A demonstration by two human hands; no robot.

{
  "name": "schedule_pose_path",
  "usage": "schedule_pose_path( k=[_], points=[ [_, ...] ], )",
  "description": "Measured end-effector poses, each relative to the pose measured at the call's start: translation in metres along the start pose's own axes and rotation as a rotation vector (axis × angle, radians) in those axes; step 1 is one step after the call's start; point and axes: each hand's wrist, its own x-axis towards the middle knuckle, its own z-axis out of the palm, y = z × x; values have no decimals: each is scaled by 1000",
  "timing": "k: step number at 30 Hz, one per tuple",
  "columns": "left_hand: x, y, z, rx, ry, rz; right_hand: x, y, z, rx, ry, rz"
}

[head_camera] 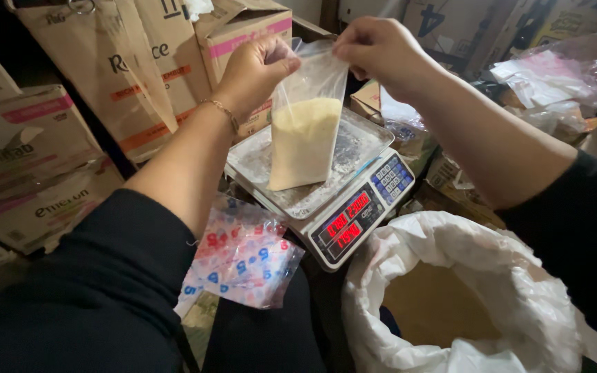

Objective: The person scoops a light-colored powder from a large sack into small plastic bags using a blue scoop, weighs each bag on a digital scale, and ties the bags shut. The process is repeated multiple times in a cluttered storage area.

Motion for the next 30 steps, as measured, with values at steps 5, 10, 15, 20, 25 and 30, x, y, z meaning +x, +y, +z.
schedule_pose_path(
  k=[5,10,15,20,25,30],
  points=[
    [9,-15,-9,77,89,-55,-18,2,7,97,-103,113],
    [0,-22,-16,-32,135,-7,5,-1,60,184,-118,12],
    [-25,-18,-38,-38,234,-57,16,-13,65,86,20,-71],
    [-19,-13,-32,-106,252,-134,13,-22,62,186,24,-46],
    [-22,-16,-28,-140,304,-46,13,-18,69,263,-81,-118],
    [-20,-6,-27,-7,227,61,8,-8,44,279,32,59]
  ],
)
